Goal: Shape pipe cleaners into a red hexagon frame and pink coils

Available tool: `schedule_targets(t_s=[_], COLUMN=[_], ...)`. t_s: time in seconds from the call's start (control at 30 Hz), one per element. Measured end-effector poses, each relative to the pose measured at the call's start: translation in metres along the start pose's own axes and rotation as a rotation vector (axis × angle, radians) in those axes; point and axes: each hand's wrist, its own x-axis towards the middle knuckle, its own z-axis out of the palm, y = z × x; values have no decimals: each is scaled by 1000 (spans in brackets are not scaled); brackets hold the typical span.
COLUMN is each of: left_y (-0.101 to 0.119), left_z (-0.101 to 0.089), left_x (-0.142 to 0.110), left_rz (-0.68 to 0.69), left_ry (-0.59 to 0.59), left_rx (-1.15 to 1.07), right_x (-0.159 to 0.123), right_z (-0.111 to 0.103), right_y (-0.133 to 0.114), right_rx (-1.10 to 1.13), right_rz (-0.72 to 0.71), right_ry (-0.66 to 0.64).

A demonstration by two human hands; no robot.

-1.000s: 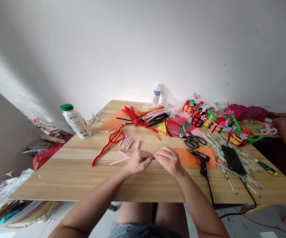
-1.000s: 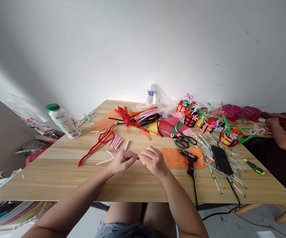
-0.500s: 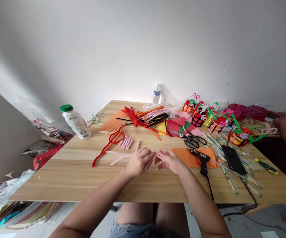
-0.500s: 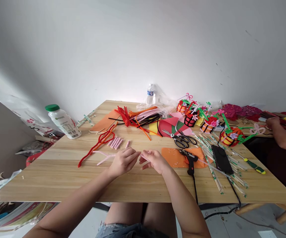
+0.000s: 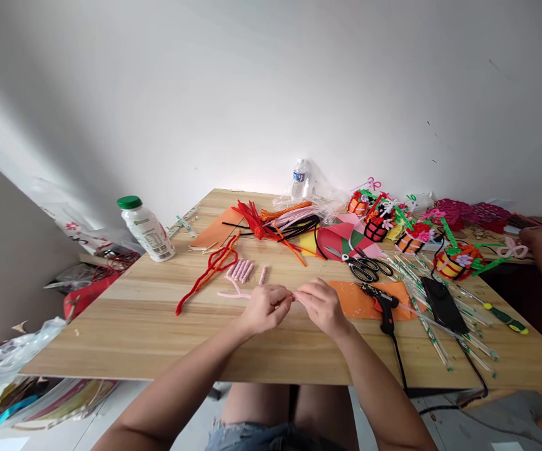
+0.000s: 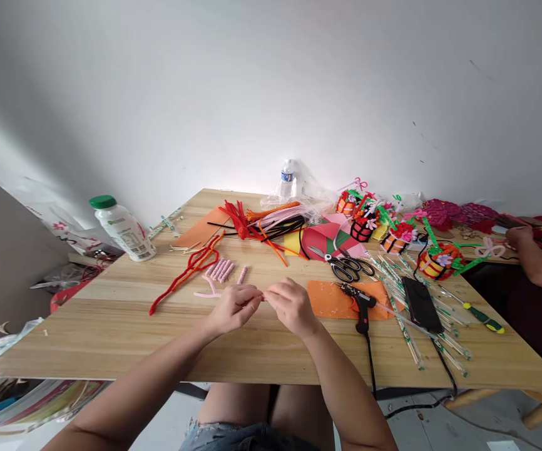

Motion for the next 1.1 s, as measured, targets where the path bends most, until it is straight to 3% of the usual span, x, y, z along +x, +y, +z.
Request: schedule_targets(t_s=[0.2, 0.3, 0.37, 0.43, 0.5, 0.6, 0.63, 0.7, 0.8, 0.93, 1.0, 1.1], left_y=[-7, -7, -5, -4, -2, 1, 2, 3, 1, -6, -8, -8], left_z=[7, 7, 7, 6, 6, 5, 5, 4, 5, 8, 8, 9], left_x=[-1, -1, -1, -1, -1, -1, 0, 0, 0, -1, -2, -1], left_rz=[175, 263, 292, 279, 225, 118, 90, 55, 66, 120, 150, 177], left_ry=[168, 198, 184, 155, 118, 55, 40, 33, 73, 166, 190, 183], left_rx=[279, 392, 430, 434, 401, 290, 252, 210, 237, 329, 363, 364], right_x=[2, 1, 0, -2, -3, -1, 0, 1, 0, -4, -5, -3], right_z=[5, 4, 4, 6, 8, 8, 7, 6, 5, 7, 8, 9], right_y=[5, 4, 3, 3, 3, 2, 1, 1, 4, 8, 9, 8], right_rx=[806, 1044, 1081, 941, 617, 81, -35, -125, 44, 385, 538, 635], right_rz=[869, 1067, 1056, 961, 719, 225, 107, 14, 152, 688, 877, 876], right_ry=[-48, -168, -269, -244, -141, -86, -93, -97, -80, -37, -55, -74])
